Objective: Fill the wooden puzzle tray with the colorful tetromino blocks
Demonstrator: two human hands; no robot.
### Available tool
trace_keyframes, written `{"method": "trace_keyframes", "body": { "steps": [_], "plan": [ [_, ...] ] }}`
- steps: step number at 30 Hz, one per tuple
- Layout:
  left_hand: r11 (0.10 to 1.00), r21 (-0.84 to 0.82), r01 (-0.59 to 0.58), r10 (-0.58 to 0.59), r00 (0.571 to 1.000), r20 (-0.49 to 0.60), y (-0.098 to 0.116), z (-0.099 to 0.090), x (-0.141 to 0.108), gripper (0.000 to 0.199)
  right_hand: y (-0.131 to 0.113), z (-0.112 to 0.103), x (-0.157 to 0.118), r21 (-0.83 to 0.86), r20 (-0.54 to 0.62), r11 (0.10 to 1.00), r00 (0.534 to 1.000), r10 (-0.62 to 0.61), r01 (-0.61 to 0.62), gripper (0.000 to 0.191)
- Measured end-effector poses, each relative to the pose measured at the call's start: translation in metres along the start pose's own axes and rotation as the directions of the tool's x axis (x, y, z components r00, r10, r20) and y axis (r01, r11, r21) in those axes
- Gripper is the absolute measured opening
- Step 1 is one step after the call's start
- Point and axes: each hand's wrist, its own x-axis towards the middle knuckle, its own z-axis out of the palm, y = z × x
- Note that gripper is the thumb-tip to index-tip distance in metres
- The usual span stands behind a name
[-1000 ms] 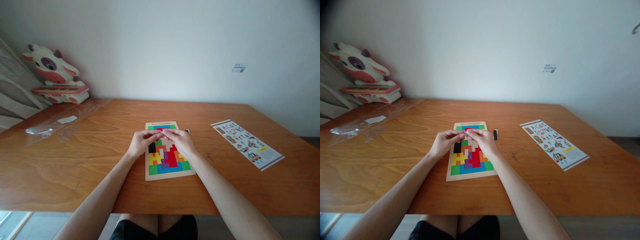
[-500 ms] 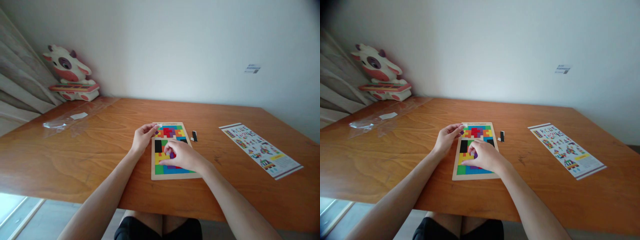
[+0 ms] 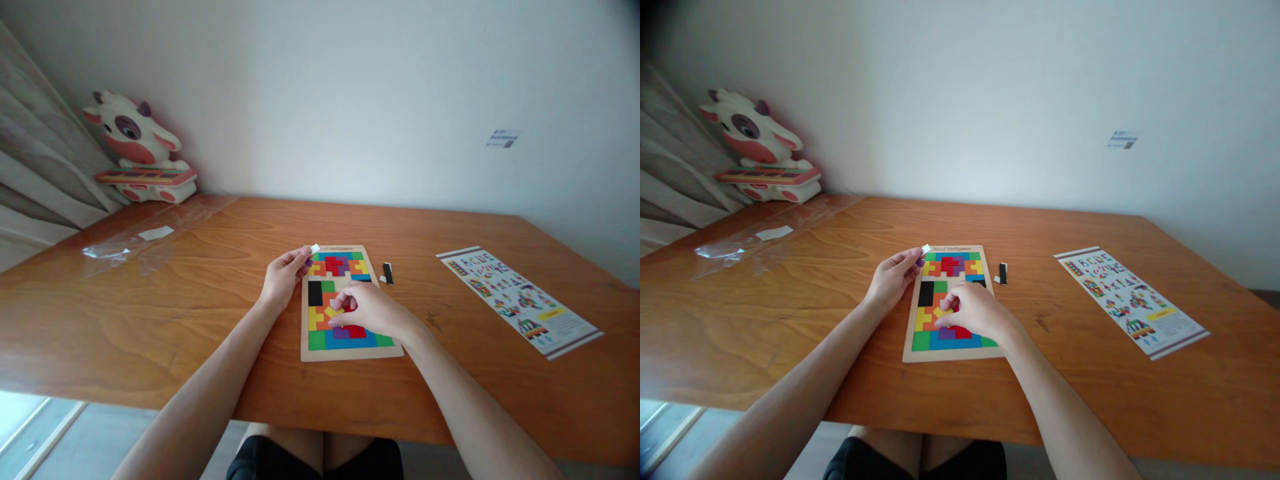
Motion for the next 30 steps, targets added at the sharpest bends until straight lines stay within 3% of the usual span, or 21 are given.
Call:
{"method": "trace_keyframes", "body": {
  "steps": [3,10,15,23,27,30],
  "plan": [
    [1.000,-0.002,0.006,-0.006,1.000,-0.004,0.001,0.001,-0.001,0.046,0.000,-0.002,0.000,0.075,0.032,0.997,0.999,0.018,-0.020,0.024],
    [0.997,0.078,-0.011,0.009,0.999,0.035,-0.001,0.001,-0.002,0.045,0.003,-0.003,0.003,0.182,0.064,0.980,0.995,0.075,-0.086,0.037],
    [0.975,0.210,-0.076,0.060,0.995,0.081,-0.001,0.003,-0.005,0.046,0.002,-0.004,0.004,0.203,0.081,0.978,0.996,0.040,-0.055,0.034],
    [0.963,0.253,-0.097,0.079,0.994,0.080,-0.001,0.001,-0.004,0.044,0.002,-0.003,0.005,0.319,0.105,0.948,0.994,-0.019,-0.015,0.021],
    [0.962,0.254,-0.100,0.080,0.993,0.088,-0.002,0.000,-0.004,0.045,0.012,-0.006,0.011,0.412,0.040,0.911,0.999,-0.002,-0.015,0.025],
    [0.965,0.246,-0.091,0.073,0.994,0.080,-0.002,0.001,-0.004,0.046,0.018,-0.008,0.018,0.441,-0.127,0.897,0.991,0.049,0.012,0.026]
  ]
}}
